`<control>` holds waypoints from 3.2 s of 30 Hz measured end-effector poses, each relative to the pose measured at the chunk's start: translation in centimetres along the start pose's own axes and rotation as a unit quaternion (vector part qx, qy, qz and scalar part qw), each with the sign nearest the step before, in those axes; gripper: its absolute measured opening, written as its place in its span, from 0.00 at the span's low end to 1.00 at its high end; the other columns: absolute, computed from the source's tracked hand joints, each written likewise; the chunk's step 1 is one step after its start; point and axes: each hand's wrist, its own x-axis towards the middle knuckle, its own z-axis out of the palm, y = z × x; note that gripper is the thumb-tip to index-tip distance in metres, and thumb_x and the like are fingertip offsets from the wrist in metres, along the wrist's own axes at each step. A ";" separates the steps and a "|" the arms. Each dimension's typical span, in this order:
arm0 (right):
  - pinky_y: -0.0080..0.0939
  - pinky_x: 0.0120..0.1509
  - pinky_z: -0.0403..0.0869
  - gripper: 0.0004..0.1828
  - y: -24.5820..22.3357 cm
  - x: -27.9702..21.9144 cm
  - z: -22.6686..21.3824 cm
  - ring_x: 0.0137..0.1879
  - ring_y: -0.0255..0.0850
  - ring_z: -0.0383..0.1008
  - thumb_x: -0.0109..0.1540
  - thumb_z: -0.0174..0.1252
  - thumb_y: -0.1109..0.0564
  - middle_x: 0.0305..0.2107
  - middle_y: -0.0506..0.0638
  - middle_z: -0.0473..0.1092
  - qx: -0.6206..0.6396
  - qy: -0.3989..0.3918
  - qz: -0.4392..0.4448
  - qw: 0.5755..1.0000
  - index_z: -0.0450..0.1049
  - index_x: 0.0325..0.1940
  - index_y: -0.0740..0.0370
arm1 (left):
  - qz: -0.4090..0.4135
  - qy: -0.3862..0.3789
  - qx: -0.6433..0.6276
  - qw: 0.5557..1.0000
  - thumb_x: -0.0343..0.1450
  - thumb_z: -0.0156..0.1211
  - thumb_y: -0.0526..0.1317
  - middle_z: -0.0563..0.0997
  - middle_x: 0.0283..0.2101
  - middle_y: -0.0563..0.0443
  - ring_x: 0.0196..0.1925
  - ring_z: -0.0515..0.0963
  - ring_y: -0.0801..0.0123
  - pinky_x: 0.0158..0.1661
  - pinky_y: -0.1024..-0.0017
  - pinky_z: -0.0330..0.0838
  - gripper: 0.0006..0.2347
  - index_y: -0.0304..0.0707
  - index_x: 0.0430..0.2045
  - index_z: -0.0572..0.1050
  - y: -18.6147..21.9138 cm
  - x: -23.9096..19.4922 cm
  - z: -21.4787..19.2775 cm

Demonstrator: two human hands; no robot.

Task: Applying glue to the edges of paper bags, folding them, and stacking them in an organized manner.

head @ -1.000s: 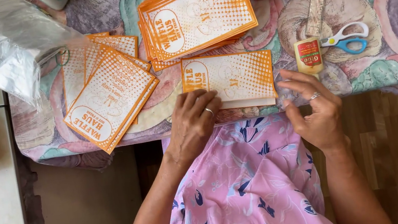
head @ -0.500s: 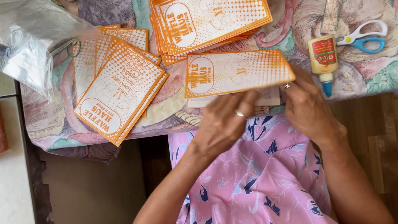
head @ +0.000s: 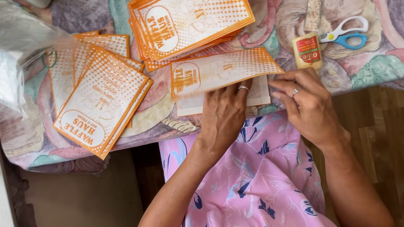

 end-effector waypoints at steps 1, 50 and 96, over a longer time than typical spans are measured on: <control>0.52 0.58 0.75 0.12 -0.3 -0.1 -0.1 0.52 0.55 0.74 0.66 0.64 0.62 0.42 0.55 0.72 0.008 0.001 -0.002 1.000 0.82 0.54 0.62 | -0.015 -0.013 0.035 0.999 0.73 0.44 0.31 0.80 0.53 0.41 0.57 0.79 0.47 0.56 0.47 0.67 0.19 0.44 0.57 0.75 0.1 -0.1 0.4; 0.51 0.46 0.80 0.13 -1.0 1.2 -2.9 0.43 0.53 0.81 0.54 0.72 0.69 0.38 0.56 0.76 0.082 -0.034 0.007 0.996 0.77 0.40 0.67 | -0.044 -0.126 -0.041 0.990 0.57 0.78 0.58 0.80 0.44 0.40 0.49 0.79 0.53 0.49 0.56 0.72 0.39 0.51 0.65 0.71 0.6 5.0 -2.8; 0.54 0.54 0.78 0.12 6.7 4.3 2.2 0.47 0.56 0.77 0.70 0.61 0.70 0.41 0.72 0.72 0.303 0.151 0.041 0.940 0.66 0.53 0.80 | -0.104 -0.089 -0.109 0.985 0.51 0.86 0.50 0.75 0.45 0.35 0.44 0.83 0.48 0.46 0.56 0.80 0.49 0.24 0.62 0.60 -1.0 5.2 -2.5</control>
